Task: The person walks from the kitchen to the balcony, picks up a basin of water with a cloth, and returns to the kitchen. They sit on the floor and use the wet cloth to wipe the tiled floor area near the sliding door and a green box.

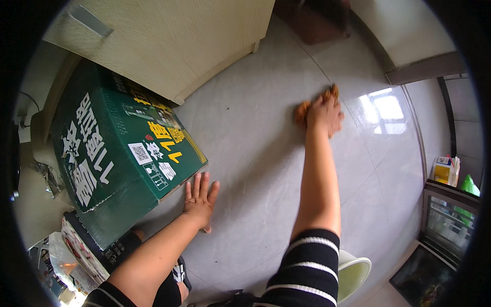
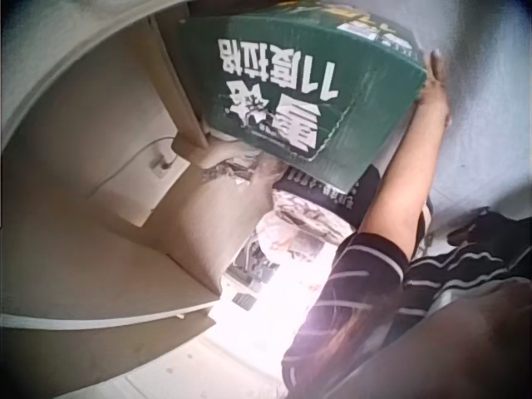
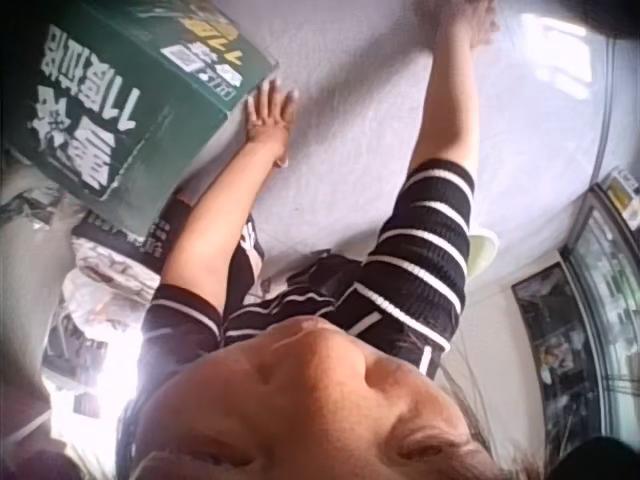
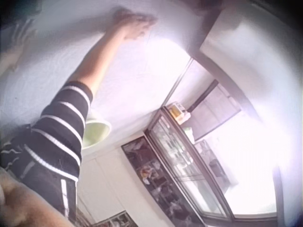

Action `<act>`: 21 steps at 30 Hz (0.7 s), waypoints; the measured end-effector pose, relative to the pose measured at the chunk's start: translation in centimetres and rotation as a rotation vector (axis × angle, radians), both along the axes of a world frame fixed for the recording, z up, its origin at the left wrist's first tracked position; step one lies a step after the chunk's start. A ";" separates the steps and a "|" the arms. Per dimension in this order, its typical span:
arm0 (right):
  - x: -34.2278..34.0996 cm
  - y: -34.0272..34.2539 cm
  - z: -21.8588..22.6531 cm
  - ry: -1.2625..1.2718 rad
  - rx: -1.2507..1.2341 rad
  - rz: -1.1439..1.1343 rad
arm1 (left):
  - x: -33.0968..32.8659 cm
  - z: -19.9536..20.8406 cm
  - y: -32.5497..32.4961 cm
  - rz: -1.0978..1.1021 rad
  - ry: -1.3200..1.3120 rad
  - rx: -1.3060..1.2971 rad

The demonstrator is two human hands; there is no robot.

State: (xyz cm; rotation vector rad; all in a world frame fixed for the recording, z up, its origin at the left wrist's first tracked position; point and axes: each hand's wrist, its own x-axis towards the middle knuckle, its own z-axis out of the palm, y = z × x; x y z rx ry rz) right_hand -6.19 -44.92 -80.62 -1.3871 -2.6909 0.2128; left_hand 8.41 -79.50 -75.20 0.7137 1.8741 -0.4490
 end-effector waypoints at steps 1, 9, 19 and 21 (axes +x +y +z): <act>2.8 -1.3 0.3 0.006 0.016 0.030 | 0.1 0.0 -0.6 0.027 -0.002 -0.002; 24.0 -17.2 2.2 0.191 -0.030 1.477 | 0.3 0.0 0.0 -0.030 0.034 -0.044; 0.1 -14.4 0.8 0.104 0.129 0.941 | 0.6 0.1 0.8 0.025 0.045 0.017; 3.1 -17.8 1.9 -0.121 0.049 1.109 | 0.5 0.1 0.3 0.037 0.062 -0.015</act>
